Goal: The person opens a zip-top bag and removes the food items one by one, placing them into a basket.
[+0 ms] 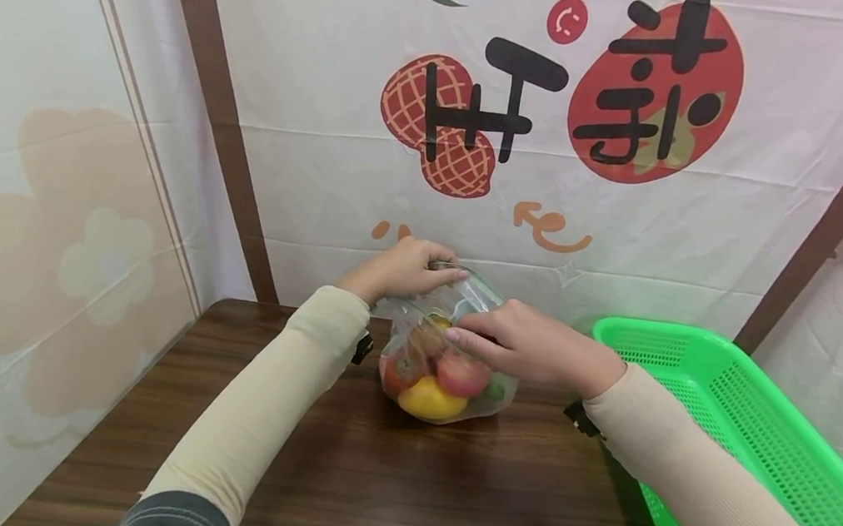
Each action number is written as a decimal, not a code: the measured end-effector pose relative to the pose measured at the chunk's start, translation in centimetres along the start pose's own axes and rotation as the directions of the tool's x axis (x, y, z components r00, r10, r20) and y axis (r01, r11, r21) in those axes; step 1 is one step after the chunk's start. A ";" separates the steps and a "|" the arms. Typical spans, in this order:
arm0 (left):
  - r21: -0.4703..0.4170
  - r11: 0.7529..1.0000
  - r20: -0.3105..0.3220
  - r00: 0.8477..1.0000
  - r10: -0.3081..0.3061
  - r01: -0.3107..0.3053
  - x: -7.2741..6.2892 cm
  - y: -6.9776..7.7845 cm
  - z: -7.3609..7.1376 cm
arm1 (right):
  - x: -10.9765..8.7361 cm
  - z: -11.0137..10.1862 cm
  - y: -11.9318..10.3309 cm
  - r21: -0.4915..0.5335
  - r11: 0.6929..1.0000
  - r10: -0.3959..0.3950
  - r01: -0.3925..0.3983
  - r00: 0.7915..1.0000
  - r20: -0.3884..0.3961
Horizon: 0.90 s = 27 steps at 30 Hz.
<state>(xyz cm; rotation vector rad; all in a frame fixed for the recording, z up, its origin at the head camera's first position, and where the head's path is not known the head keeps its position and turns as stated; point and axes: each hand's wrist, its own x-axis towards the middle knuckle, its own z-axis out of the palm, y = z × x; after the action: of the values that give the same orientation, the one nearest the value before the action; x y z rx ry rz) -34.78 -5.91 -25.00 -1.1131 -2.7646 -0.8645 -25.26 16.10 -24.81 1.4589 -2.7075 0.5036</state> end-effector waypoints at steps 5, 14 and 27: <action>-0.009 1.000 -0.001 1.000 -0.025 0.025 0.0 0.0 0.0 | 0.6 -0.1 -0.1 0.016 1.000 -0.001 0.001 1.000 0.011; -0.030 1.000 -0.014 1.000 -0.008 0.008 0.2 0.2 0.1 | 2.8 -0.4 -0.2 0.020 0.999 0.030 -0.033 0.992 0.124; -0.032 0.999 -0.017 0.999 -0.032 0.031 0.2 0.7 0.1 | 5.6 1.4 1.2 -0.185 0.978 0.142 -0.096 0.957 0.253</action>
<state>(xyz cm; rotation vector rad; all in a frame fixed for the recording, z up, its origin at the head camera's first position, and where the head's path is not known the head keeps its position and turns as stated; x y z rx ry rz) -34.44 -5.25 -24.71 -1.0639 -2.7715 -0.9194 -29.25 11.74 -25.51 1.4163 -2.9670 0.0752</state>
